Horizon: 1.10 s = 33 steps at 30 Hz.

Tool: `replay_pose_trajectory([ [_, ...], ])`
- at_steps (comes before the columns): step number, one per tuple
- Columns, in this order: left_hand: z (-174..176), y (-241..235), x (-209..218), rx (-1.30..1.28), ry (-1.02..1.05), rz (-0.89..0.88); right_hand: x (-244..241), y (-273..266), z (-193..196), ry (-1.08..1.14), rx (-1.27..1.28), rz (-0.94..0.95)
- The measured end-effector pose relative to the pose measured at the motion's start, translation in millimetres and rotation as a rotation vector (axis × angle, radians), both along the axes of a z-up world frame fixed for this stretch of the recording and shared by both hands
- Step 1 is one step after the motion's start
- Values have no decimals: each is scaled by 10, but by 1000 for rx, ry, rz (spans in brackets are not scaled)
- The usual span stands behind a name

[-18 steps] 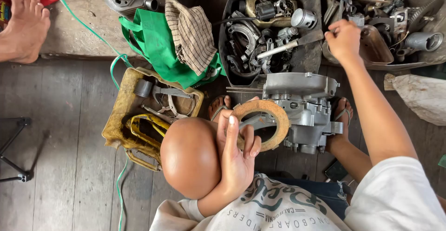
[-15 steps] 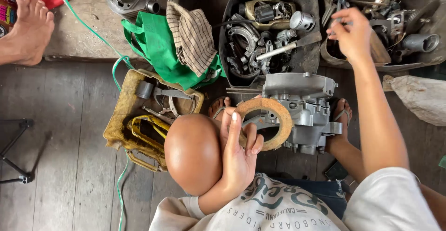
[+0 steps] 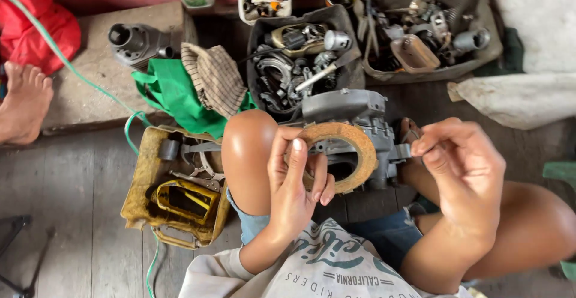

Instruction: Scraping and cleaning a motorcycle engine gasket using a small hand tool.

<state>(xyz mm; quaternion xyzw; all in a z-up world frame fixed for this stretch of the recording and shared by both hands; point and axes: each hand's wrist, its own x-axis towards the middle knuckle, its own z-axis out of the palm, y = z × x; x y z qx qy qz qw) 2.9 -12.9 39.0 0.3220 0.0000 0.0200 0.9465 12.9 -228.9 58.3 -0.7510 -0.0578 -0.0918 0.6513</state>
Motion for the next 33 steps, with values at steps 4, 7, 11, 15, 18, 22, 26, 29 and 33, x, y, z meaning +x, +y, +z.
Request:
replay_pose_trajectory([
  [4,27,-108,-129,15,-73,-46,-274,-57,258,-17,-226,61],
  [7,47,-129,-221,12,-105,-120,-361,-152,382,38,-285,116],
  [11,135,-63,-300,-25,-112,-226,-374,-195,577,188,-305,223],
  [15,309,-9,-293,59,-158,-227,-276,-128,742,328,-336,388],
  [18,392,-31,-259,225,-246,-170,-130,-179,810,415,-570,426],
  [22,399,-85,-171,296,-240,-148,20,-163,791,380,-615,424],
  [26,439,-51,-7,317,-226,-226,201,-180,769,296,-749,432],
  [29,474,52,146,362,-228,-359,363,-222,743,330,-693,451],
  [33,455,176,302,405,-134,-499,535,-214,687,290,-679,565],
])
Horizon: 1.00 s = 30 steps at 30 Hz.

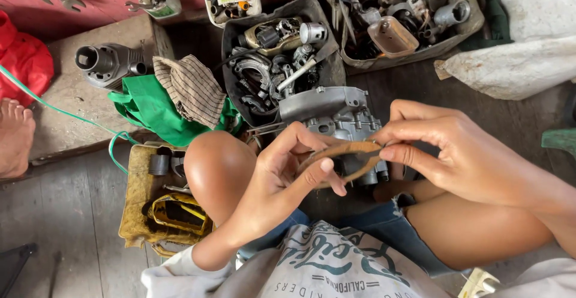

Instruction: Scraping and cleaning a motorcycle engine gasket using a small hand tool.

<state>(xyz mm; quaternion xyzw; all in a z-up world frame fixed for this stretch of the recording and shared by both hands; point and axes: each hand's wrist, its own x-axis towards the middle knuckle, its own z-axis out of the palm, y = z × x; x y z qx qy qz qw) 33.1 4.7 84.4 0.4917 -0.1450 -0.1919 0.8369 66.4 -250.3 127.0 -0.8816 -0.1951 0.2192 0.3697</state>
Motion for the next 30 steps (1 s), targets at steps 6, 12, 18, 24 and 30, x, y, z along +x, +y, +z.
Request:
replay_pose_trajectory([
  [6,202,51,178,490,-257,69,192,45,22,-3,-112,72],
  [12,460,73,428,641,-292,-20,283,83,31,-38,-45,1],
  [18,508,-4,557,633,-299,-70,329,11,3,-35,-5,-10],
  [24,324,-63,550,651,-281,-61,352,44,-39,-77,-16,-36],
  [30,103,-44,618,663,-545,62,355,92,-114,-194,-58,-38],
])
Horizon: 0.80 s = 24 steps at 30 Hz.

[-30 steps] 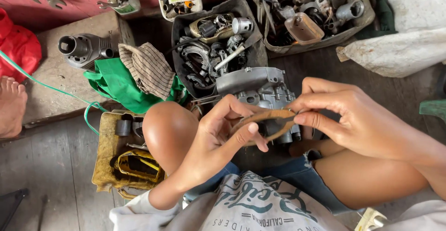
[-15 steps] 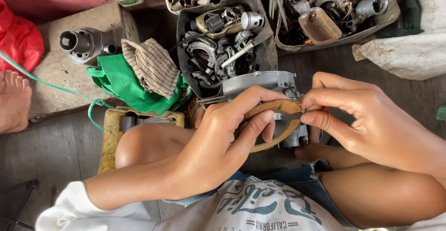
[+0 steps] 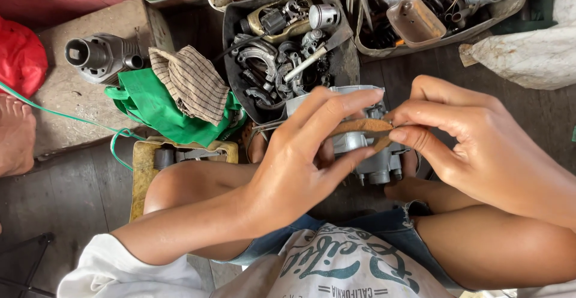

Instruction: Scraping and cleaning a motorcycle engine gasket using a small hand tool.

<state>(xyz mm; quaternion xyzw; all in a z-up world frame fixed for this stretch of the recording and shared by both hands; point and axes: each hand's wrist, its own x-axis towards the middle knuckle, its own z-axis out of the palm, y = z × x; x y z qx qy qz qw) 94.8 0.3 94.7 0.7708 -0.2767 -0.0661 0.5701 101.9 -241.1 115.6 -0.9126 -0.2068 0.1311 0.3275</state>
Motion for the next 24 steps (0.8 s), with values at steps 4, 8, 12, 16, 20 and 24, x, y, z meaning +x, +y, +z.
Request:
replay_pose_trajectory([
  [4,-90,-10,47,-63,28,-13,-37,34,19,-66,-4,-7],
  [8,-248,-12,42,0,-142,68,-52,52,18,-76,-7,-21],
  [12,-364,18,71,70,-362,85,-63,89,34,-68,-9,-29],
  [16,-380,47,111,-71,-219,-56,-28,116,54,-51,8,-19],
  [20,-363,57,122,-81,-224,-53,10,102,56,42,-46,-1],
  [24,-360,74,118,-60,-237,-61,64,65,6,105,-105,53],
])
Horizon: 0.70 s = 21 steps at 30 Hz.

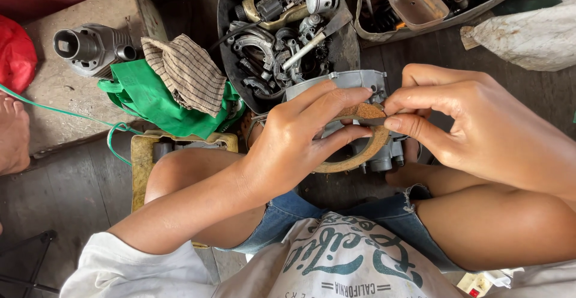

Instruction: Scraping and cleaning a motorcycle engine gasket using a small hand tool.

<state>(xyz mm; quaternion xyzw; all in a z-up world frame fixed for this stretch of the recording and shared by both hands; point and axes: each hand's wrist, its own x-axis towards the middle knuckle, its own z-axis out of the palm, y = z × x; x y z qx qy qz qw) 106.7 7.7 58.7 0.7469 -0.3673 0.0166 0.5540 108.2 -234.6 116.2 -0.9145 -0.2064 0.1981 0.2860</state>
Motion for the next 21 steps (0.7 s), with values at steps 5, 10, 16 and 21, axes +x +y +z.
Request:
replay_pose_trajectory([
  [5,-7,11,-20,61,-15,-9,18,13,-32,38,-9,11],
  [10,22,12,-42,50,-14,-6,7,44,4,3,21,-10],
  [16,90,0,-54,70,-59,-11,1,52,15,76,32,-66],
  [21,70,-27,-60,270,-336,98,-13,49,8,31,41,-74],
])
